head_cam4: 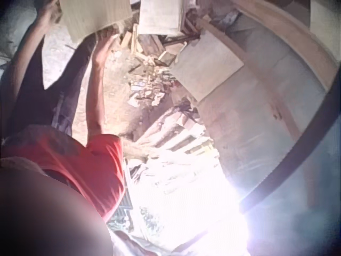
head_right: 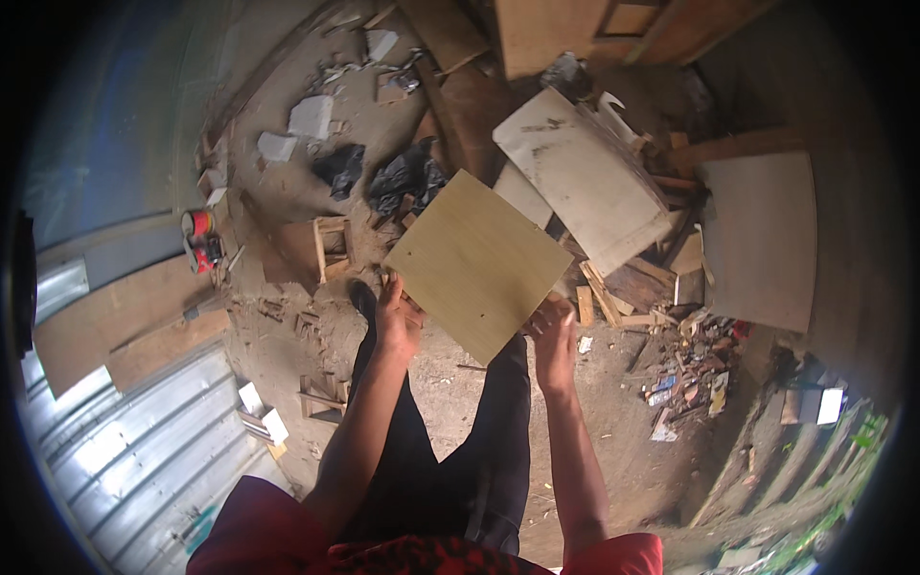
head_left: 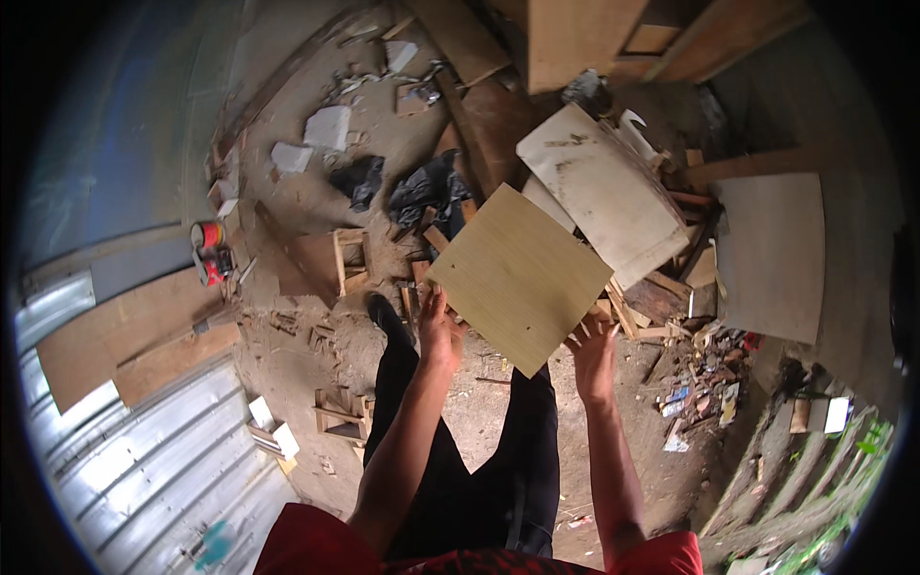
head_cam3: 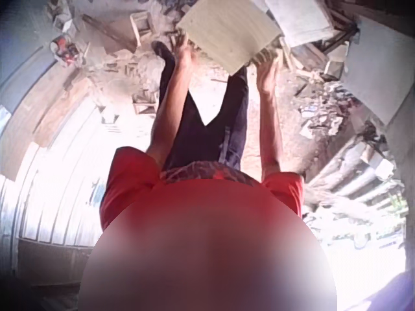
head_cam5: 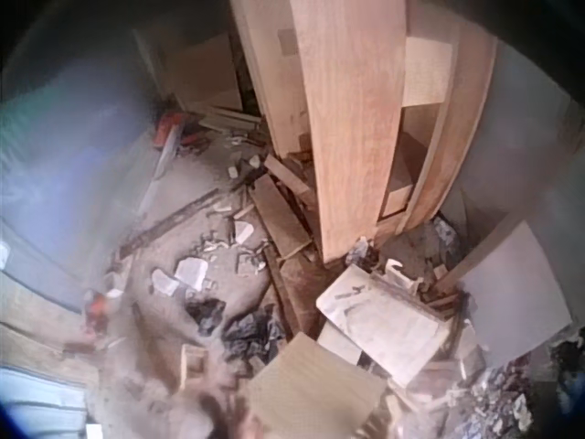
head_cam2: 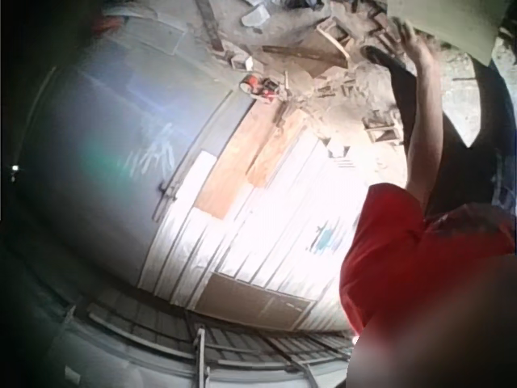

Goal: The person sits on the floor and assembles a small wooden frame by hammering nails into joints. They handle various wood pieces, a hammer, and a white board, arranging and securing components together.

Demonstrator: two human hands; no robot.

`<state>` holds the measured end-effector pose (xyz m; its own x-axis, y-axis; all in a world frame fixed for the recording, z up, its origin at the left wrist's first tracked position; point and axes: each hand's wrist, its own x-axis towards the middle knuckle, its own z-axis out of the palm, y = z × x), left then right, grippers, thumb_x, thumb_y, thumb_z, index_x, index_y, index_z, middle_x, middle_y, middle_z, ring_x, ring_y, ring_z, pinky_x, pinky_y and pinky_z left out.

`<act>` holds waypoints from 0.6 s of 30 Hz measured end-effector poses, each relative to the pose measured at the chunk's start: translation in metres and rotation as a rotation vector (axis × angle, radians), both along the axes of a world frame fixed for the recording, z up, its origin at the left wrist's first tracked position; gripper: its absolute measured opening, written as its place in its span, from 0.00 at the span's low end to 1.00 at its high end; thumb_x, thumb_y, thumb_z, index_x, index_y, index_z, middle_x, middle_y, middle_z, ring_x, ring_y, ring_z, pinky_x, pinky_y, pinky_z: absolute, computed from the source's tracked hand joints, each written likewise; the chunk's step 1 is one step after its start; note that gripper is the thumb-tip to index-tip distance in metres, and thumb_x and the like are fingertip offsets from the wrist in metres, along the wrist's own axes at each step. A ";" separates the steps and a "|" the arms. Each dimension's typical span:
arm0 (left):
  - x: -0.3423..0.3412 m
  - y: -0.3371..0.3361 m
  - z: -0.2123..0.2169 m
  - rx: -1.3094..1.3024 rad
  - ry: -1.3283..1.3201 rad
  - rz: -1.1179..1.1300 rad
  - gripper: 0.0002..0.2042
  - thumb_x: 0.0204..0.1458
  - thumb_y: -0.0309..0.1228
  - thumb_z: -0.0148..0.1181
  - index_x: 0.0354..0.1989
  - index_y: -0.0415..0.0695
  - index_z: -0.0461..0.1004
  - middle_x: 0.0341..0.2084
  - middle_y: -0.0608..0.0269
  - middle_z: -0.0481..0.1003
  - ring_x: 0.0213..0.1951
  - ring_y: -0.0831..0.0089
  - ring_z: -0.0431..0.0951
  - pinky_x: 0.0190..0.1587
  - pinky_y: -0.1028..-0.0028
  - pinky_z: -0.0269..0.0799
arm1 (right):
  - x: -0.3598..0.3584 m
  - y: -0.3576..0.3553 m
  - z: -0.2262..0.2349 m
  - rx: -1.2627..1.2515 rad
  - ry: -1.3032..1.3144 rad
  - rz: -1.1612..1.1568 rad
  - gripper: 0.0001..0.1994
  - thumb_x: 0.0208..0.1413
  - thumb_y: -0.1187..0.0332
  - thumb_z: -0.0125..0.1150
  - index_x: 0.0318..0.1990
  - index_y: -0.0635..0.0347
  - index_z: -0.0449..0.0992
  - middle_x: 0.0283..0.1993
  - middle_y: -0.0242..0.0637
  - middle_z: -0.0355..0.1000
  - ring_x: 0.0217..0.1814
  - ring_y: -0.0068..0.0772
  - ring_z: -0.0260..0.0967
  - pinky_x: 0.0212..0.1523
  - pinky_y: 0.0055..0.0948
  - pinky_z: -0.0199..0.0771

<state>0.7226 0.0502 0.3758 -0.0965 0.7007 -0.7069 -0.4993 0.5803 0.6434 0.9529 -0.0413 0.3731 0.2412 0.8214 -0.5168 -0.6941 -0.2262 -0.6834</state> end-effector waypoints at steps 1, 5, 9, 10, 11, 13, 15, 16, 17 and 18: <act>-0.024 0.003 0.000 0.032 0.044 -0.001 0.30 0.57 0.53 0.57 0.63 0.48 0.63 0.57 0.62 0.68 0.58 0.67 0.67 0.58 0.58 0.63 | -0.004 0.003 0.000 -0.004 -0.010 0.023 0.31 0.68 0.44 0.38 0.65 0.62 0.56 0.64 0.44 0.62 0.63 0.40 0.64 0.60 0.41 0.66; -0.122 0.031 0.029 0.161 0.237 -0.114 0.29 0.59 0.52 0.56 0.59 0.42 0.67 0.52 0.62 0.72 0.53 0.69 0.73 0.52 0.64 0.70 | -0.037 0.040 0.003 -0.273 -0.624 0.072 0.33 0.66 0.42 0.43 0.63 0.65 0.60 0.58 0.50 0.68 0.61 0.44 0.67 0.58 0.43 0.68; -0.236 0.023 0.009 0.255 0.367 -0.170 0.27 0.61 0.51 0.53 0.57 0.38 0.69 0.50 0.63 0.74 0.52 0.74 0.72 0.54 0.70 0.67 | -0.116 0.090 0.032 -0.159 -0.691 0.479 0.32 0.65 0.43 0.45 0.60 0.67 0.64 0.54 0.50 0.71 0.60 0.45 0.68 0.58 0.41 0.68; -0.255 0.018 0.004 0.252 0.369 -0.134 0.26 0.62 0.50 0.52 0.56 0.38 0.71 0.46 0.64 0.76 0.49 0.77 0.72 0.52 0.73 0.67 | -0.143 0.095 0.034 -0.162 -0.601 0.595 0.31 0.65 0.44 0.46 0.60 0.67 0.65 0.53 0.49 0.71 0.59 0.43 0.69 0.57 0.39 0.68; -0.275 0.014 -0.002 0.253 0.372 -0.102 0.24 0.63 0.48 0.51 0.54 0.38 0.73 0.43 0.65 0.77 0.45 0.80 0.73 0.50 0.75 0.66 | -0.175 0.101 0.036 -0.164 -0.509 0.704 0.30 0.65 0.46 0.48 0.59 0.67 0.65 0.52 0.47 0.72 0.57 0.40 0.69 0.56 0.37 0.69; -0.310 0.008 -0.006 0.152 0.463 -0.117 0.23 0.62 0.49 0.53 0.50 0.39 0.75 0.40 0.67 0.77 0.42 0.82 0.71 0.48 0.76 0.66 | -0.242 0.091 0.024 -0.060 -0.654 0.788 0.26 0.65 0.53 0.53 0.58 0.67 0.67 0.51 0.43 0.73 0.53 0.31 0.69 0.54 0.32 0.68; -0.333 0.018 0.001 0.109 0.311 0.032 0.22 0.60 0.52 0.55 0.33 0.42 0.74 0.28 0.75 0.71 0.34 0.84 0.66 0.38 0.73 0.65 | -0.313 0.085 0.018 0.045 -0.675 0.746 0.26 0.66 0.51 0.50 0.57 0.66 0.69 0.51 0.40 0.74 0.54 0.29 0.69 0.55 0.31 0.67; -0.362 0.004 -0.015 0.030 0.367 -0.022 0.22 0.60 0.52 0.54 0.34 0.42 0.74 0.28 0.74 0.71 0.34 0.84 0.67 0.37 0.73 0.65 | -0.341 0.081 0.030 -0.097 -0.667 0.780 0.25 0.65 0.51 0.51 0.56 0.67 0.70 0.51 0.40 0.74 0.54 0.31 0.69 0.55 0.31 0.67; -0.393 -0.008 -0.032 -0.049 0.421 -0.079 0.22 0.61 0.52 0.54 0.34 0.42 0.75 0.28 0.74 0.72 0.33 0.83 0.68 0.37 0.73 0.65 | -0.365 0.076 0.038 -0.241 -0.660 0.811 0.25 0.65 0.52 0.53 0.55 0.68 0.71 0.51 0.41 0.74 0.54 0.32 0.69 0.55 0.32 0.67; -0.407 -0.001 -0.023 -0.128 0.273 -0.045 0.22 0.61 0.53 0.52 0.37 0.43 0.76 0.27 0.72 0.72 0.32 0.83 0.69 0.36 0.74 0.65 | -0.386 0.063 0.018 -0.187 -0.780 0.696 0.25 0.65 0.51 0.52 0.51 0.69 0.72 0.47 0.42 0.75 0.49 0.33 0.70 0.50 0.35 0.68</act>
<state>0.3157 0.0487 0.3532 -0.2660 0.6157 -0.7417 -0.2903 0.6826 0.6707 0.5673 0.0221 0.3906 0.0679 0.8293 -0.5546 0.2437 -0.5529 -0.7968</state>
